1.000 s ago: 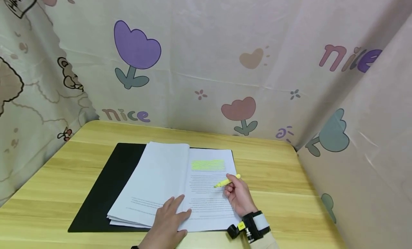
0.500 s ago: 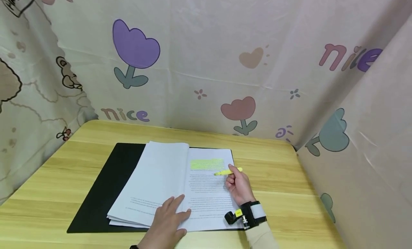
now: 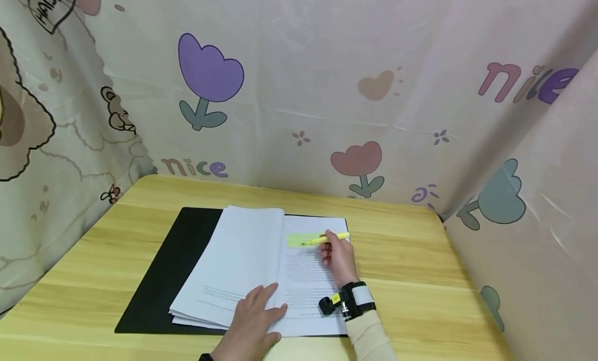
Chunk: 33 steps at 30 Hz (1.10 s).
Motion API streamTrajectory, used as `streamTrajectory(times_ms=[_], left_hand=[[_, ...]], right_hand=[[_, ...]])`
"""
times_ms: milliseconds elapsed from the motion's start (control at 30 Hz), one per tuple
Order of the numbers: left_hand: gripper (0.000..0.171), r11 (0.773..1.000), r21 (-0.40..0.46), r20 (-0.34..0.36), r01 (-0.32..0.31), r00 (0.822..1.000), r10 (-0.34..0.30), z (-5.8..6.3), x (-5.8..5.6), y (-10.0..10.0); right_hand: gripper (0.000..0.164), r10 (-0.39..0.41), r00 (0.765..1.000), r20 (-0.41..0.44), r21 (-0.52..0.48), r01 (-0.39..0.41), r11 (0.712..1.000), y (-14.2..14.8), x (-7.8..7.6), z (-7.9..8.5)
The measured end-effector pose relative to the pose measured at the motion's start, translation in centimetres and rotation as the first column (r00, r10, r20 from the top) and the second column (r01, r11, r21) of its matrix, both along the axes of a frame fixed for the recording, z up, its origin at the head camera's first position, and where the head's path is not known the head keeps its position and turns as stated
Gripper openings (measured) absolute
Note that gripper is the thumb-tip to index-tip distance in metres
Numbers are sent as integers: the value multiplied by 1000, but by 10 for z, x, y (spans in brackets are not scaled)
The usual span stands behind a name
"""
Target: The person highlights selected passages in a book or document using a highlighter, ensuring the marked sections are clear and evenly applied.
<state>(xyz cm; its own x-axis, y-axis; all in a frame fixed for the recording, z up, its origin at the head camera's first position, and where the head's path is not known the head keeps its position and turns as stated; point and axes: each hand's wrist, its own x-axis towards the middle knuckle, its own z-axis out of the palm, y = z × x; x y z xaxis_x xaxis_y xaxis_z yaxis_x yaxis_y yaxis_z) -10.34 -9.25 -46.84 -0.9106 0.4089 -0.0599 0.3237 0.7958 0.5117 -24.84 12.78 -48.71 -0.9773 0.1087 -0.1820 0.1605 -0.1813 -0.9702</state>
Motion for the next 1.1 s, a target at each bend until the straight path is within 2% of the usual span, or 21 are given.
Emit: streamTrajectory(times_ms=[133, 333, 533, 700, 833, 1100], left_hand=[[50, 1000, 11, 12, -6, 1000, 6, 1, 1, -1], [49, 999, 35, 3, -11, 1000, 11, 2, 2, -1], [48, 1000, 26, -13, -9, 1000, 9, 3, 2, 0], [47, 1000, 15, -21, -7, 1000, 7, 2, 2, 0], [47, 1000, 5, -33, -6, 999, 6, 2, 1, 0], [47, 1000, -1, -65, -3, 998, 3, 1, 2, -1]], right_hand=[[29, -26, 999, -18, -21, 26, 999, 0, 1, -2], [24, -25, 998, -58, 34, 27, 999, 0, -2, -3], [26, 39, 998, -46, 64, -36, 997, 0, -2, -2], [32, 102, 992, -73, 62, -97, 993, -1, 0, -3], [31, 132, 987, -87, 51, -128, 990, -1, 1, -5], [33, 183, 980, -82, 94, -175, 980, -5, 0, -4]])
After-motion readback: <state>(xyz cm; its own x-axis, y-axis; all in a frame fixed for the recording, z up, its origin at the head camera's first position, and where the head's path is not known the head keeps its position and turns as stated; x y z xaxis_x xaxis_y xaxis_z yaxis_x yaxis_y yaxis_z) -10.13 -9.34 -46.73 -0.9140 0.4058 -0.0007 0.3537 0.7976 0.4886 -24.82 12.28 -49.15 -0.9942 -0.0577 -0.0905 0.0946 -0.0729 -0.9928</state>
